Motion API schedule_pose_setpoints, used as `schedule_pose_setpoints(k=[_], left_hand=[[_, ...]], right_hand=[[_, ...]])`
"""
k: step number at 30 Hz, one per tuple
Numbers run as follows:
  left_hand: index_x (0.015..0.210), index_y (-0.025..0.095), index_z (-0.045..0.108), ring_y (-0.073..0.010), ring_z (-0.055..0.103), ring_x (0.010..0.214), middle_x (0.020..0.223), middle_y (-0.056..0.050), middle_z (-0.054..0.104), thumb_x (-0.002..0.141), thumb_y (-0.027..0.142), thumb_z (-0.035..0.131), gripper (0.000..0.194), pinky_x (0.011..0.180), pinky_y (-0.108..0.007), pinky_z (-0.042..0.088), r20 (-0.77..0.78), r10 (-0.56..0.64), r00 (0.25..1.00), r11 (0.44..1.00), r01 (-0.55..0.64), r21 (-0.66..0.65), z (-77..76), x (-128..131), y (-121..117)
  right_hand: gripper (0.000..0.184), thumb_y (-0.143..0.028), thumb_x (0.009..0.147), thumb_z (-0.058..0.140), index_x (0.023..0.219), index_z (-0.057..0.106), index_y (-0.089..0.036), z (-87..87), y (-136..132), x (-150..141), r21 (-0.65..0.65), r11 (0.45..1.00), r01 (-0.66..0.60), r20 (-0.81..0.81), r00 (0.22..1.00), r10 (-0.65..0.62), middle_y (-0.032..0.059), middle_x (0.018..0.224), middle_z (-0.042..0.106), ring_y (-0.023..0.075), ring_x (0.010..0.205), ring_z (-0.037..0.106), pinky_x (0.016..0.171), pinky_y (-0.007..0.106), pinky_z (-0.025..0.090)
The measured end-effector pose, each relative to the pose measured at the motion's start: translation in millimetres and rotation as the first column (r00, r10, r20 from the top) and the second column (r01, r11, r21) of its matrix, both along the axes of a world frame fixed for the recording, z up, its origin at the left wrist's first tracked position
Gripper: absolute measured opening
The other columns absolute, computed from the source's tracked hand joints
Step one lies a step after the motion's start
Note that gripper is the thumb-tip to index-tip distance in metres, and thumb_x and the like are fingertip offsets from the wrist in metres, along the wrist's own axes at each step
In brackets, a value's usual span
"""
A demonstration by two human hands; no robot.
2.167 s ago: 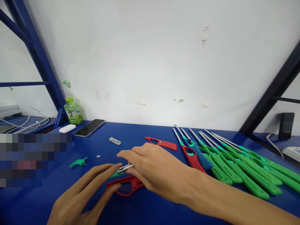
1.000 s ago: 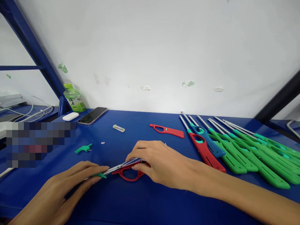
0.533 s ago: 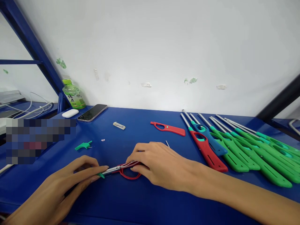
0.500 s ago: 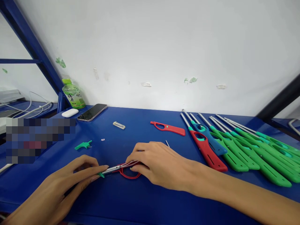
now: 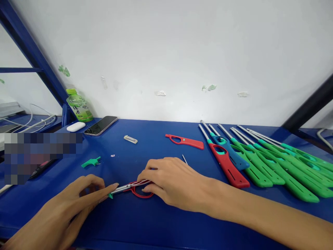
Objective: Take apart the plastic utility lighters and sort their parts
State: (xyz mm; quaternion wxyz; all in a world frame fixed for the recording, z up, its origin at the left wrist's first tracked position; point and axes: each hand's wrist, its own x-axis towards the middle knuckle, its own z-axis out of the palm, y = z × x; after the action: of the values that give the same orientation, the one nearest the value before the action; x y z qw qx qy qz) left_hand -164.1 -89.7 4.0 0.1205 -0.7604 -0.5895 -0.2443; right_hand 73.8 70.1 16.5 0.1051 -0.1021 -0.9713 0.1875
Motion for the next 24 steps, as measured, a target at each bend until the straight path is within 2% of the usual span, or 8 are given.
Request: schedule_pose_setpoints(k=[5,8,11,13,16,18,21,24], left_hand=[[0.097,0.031,0.082,-0.0146,0.076,0.065,0.084,-0.002,0.076,0.094,0.015,0.042,0.043,0.06,-0.021,0.063,-0.095,0.014,0.995,1.0,-0.013,0.013,-0.9,0.8,-0.9],[0.1,0.031,0.082,-0.0156,0.074,0.062,0.084,-0.002,0.075,0.095,0.014,0.041,0.044,0.059,-0.024,0.064,-0.112,0.028,0.993,1.0,-0.028,0.007,-3.1,1.9,-0.6],[0.109,0.032,0.081,-0.0158,0.075,0.068,0.089,-0.002,0.076,0.098,0.015,0.042,0.044,0.062,-0.024,0.064,-0.102,0.036,0.994,0.999,-0.035,0.015,-10.2,-2.9,-1.6],[0.121,0.035,0.078,-0.0158,0.077,0.078,0.1,-0.002,0.076,0.099,0.016,0.043,0.045,0.068,-0.024,0.064,-0.098,0.044,0.994,0.998,-0.047,-0.036,-18.6,-10.6,-4.4],[0.145,0.041,0.063,-0.0165,0.078,0.1,0.123,0.0,0.075,0.101,0.019,0.049,0.051,0.084,-0.023,0.064,-0.102,0.055,0.993,0.991,-0.067,-0.117,-32.5,-22.8,-9.5],[0.15,0.043,0.057,-0.0183,0.077,0.108,0.129,0.002,0.075,0.103,0.026,0.053,0.05,0.089,-0.024,0.063,-0.098,0.052,0.994,0.995,-0.06,-0.081,-37.3,-26.2,-10.5],[0.131,0.038,0.07,-0.0142,0.078,0.104,0.118,0.006,0.078,0.109,0.031,0.044,0.035,0.094,-0.022,0.061,-0.055,0.061,0.997,0.998,-0.06,0.032,-33.5,-21.6,-6.3],[0.109,0.035,0.075,-0.0063,0.077,0.094,0.105,0.01,0.078,0.112,0.034,0.041,0.035,0.097,-0.012,0.055,-0.014,0.001,1.0,0.995,0.0,0.102,-23.5,-12.6,-0.2]], right_hand=[[0.018,-0.029,0.108,0.061,0.12,0.074,-0.025,-0.5,0.3,-1.4,0.021,1.0,0.001,-0.004,1.0,-0.001,0.0017,0.114,0.074,0.0192,0.095,0.071,0.084,0.032,0.051],[0.018,-0.035,0.108,0.063,0.119,0.074,-0.026,3.9,1.9,0.6,0.0,1.0,0.009,0.003,1.0,-0.009,0.0011,0.113,0.074,0.0187,0.095,0.071,0.085,0.031,0.051],[0.023,-0.042,0.107,0.064,0.122,0.072,-0.027,13.2,5.0,8.5,-0.002,0.999,0.044,-0.005,0.999,-0.044,0.0012,0.114,0.074,0.0186,0.097,0.071,0.085,0.031,0.052],[0.023,-0.042,0.106,0.065,0.12,0.073,-0.026,18.9,7.8,16.5,0.016,0.996,0.092,-0.009,0.996,-0.092,0.0011,0.112,0.075,0.0191,0.096,0.071,0.084,0.032,0.051],[0.019,-0.042,0.106,0.065,0.109,0.074,-0.026,21.7,12.1,28.2,-0.005,0.992,0.13,0.021,0.991,-0.13,-0.0008,0.101,0.076,0.0182,0.09,0.07,0.079,0.031,0.05],[0.017,-0.039,0.106,0.065,0.106,0.075,-0.025,19.1,14.7,33.5,-0.034,0.993,0.116,0.025,0.993,-0.115,-0.0015,0.1,0.076,0.0172,0.09,0.07,0.08,0.03,0.05],[0.014,-0.034,0.106,0.066,0.107,0.076,-0.024,12.3,17.6,36.9,-0.052,0.996,0.072,-0.005,0.997,-0.072,-0.0009,0.104,0.077,0.0167,0.095,0.07,0.085,0.029,0.049],[0.014,-0.032,0.105,0.067,0.107,0.077,-0.023,5.4,18.7,37.7,-0.054,0.997,0.052,-0.037,0.998,-0.054,-0.0001,0.102,0.078,0.0167,0.093,0.07,0.085,0.029,0.048]])
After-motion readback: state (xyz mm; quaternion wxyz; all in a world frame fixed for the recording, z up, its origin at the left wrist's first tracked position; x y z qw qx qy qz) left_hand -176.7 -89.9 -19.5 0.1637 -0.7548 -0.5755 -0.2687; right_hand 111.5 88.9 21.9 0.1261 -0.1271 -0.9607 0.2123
